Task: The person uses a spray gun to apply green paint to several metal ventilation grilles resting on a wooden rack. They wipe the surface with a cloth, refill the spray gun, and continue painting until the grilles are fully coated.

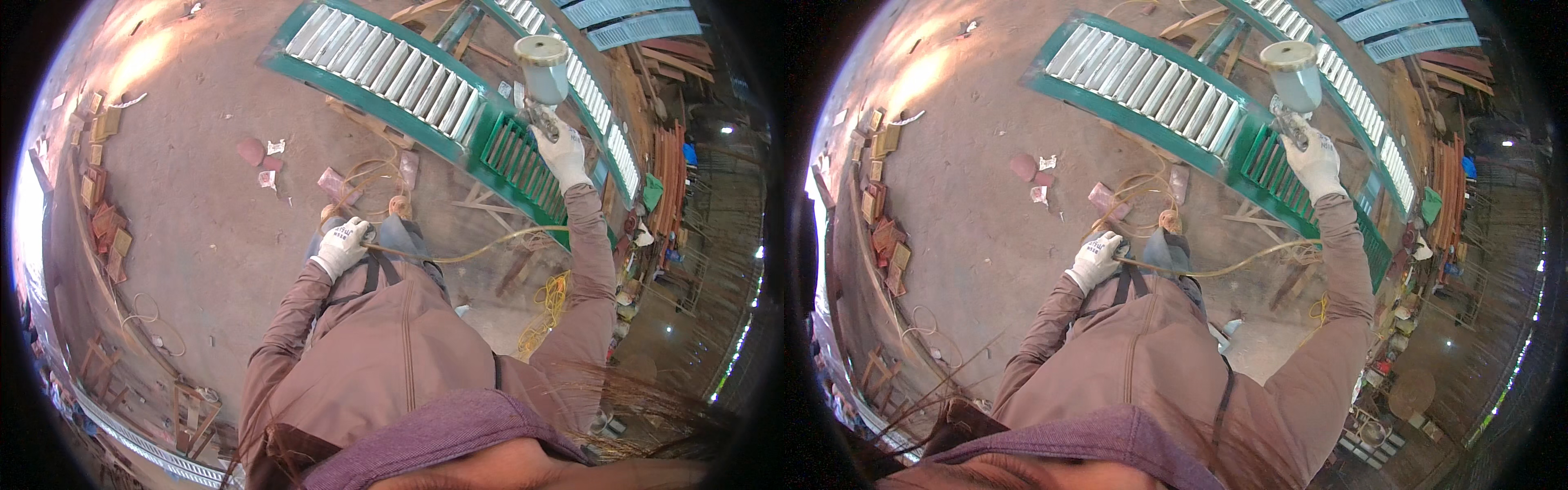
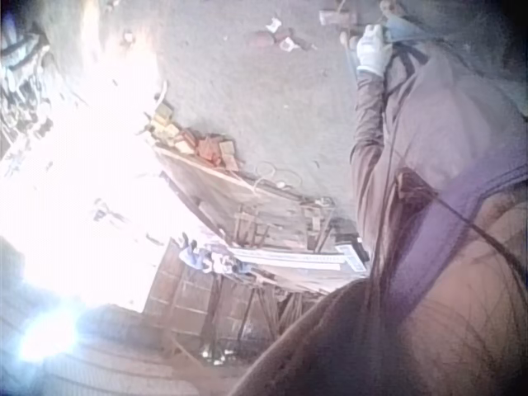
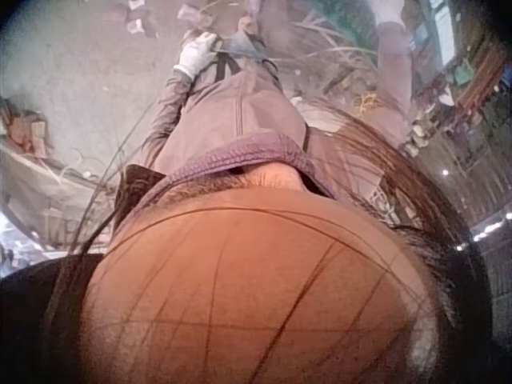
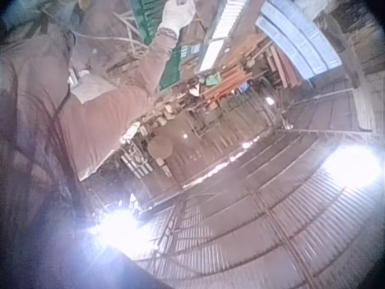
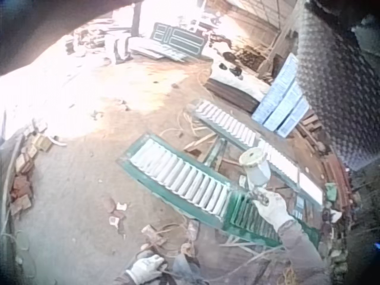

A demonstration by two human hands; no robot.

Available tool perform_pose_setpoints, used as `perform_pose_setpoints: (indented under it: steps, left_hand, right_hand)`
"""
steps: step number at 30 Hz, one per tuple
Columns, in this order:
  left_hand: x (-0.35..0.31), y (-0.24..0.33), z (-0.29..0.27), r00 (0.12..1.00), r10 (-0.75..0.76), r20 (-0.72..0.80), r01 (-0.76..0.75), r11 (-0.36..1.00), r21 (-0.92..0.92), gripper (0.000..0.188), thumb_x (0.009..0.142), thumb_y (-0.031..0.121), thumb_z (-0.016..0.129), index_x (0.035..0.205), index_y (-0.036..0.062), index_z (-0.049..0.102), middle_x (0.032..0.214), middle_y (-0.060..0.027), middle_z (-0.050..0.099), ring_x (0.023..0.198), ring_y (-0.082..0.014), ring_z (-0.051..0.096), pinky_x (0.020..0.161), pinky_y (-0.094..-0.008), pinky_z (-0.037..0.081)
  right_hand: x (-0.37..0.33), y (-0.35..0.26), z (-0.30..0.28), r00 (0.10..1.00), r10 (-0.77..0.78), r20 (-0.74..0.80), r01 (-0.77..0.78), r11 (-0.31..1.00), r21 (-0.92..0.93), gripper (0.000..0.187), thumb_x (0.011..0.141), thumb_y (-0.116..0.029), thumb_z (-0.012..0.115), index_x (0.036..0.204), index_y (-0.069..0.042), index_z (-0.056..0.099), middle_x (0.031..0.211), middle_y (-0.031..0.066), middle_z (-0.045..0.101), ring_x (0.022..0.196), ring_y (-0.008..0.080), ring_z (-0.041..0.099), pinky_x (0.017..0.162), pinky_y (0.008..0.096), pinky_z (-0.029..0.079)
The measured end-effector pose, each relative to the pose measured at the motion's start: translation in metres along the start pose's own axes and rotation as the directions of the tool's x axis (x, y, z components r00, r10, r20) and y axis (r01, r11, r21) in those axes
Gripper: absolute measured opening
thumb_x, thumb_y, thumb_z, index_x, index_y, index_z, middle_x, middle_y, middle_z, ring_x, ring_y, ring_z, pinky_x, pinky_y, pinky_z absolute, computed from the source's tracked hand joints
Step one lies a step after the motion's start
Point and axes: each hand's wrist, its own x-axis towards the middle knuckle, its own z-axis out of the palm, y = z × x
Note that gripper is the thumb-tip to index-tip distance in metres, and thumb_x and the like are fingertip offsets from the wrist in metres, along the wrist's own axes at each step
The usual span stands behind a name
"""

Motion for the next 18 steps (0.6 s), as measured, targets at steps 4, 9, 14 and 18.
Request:
perform_pose_setpoints:
  steps: [4,9,14,18]
  left_hand:
    - [-0.004,-0.006,-0.003,1.0,-0.013,-0.02,0.013,1.0,0.008,0.025,0.082,0.019,0.062,0.105,0.0084,0.058,0.105,-0.0136,0.059,0.098,-0.0329,0.062,0.08,-0.0429,0.049]
    - [-0.003,-0.008,0.0,1.0,0.023,-0.018,-0.024,0.999,-0.029,0.022,0.085,0.022,0.061,0.103,0.0076,0.06,0.102,-0.0146,0.06,0.095,-0.0342,0.062,0.079,-0.0437,0.05]
    - [0.003,-0.001,0.006,0.999,0.037,0.034,-0.035,0.999,-0.039,0.024,0.088,0.026,0.059,0.102,0.006,0.061,0.099,-0.0157,0.061,0.093,-0.0358,0.062,0.078,-0.0448,0.05]
    - [0.013,0.01,0.007,0.996,0.057,0.071,-0.056,0.998,-0.018,0.022,0.087,0.025,0.06,0.098,0.0048,0.061,0.097,-0.0155,0.061,0.094,-0.0356,0.061,0.079,-0.0445,0.049]
  right_hand:
    - [0.003,-0.007,-0.008,0.999,-0.031,-0.035,0.032,0.999,0.041,0.045,0.086,-0.035,0.066,0.127,-0.018,0.061,0.107,0.0118,0.067,0.1,0.0297,0.063,0.088,0.0394,0.048]
    - [-0.043,-0.021,-0.033,0.971,-0.069,0.229,-0.003,0.953,0.302,0.044,0.087,-0.017,0.067,0.129,-0.009,0.058,0.121,0.0104,0.065,0.112,0.0232,0.062,0.095,0.0329,0.048]
    - [-0.107,-0.035,-0.066,0.936,-0.077,0.344,-0.175,0.747,0.642,0.043,0.088,0.0,0.062,0.13,0.004,0.052,0.129,0.0103,0.061,0.121,0.018,0.057,0.103,0.0308,0.043]
    - [-0.118,-0.027,-0.06,0.95,-0.01,0.313,-0.199,0.751,0.629,0.046,0.088,-0.002,0.063,0.132,0.001,0.052,0.128,0.0105,0.062,0.121,0.0167,0.057,0.102,0.03,0.043]
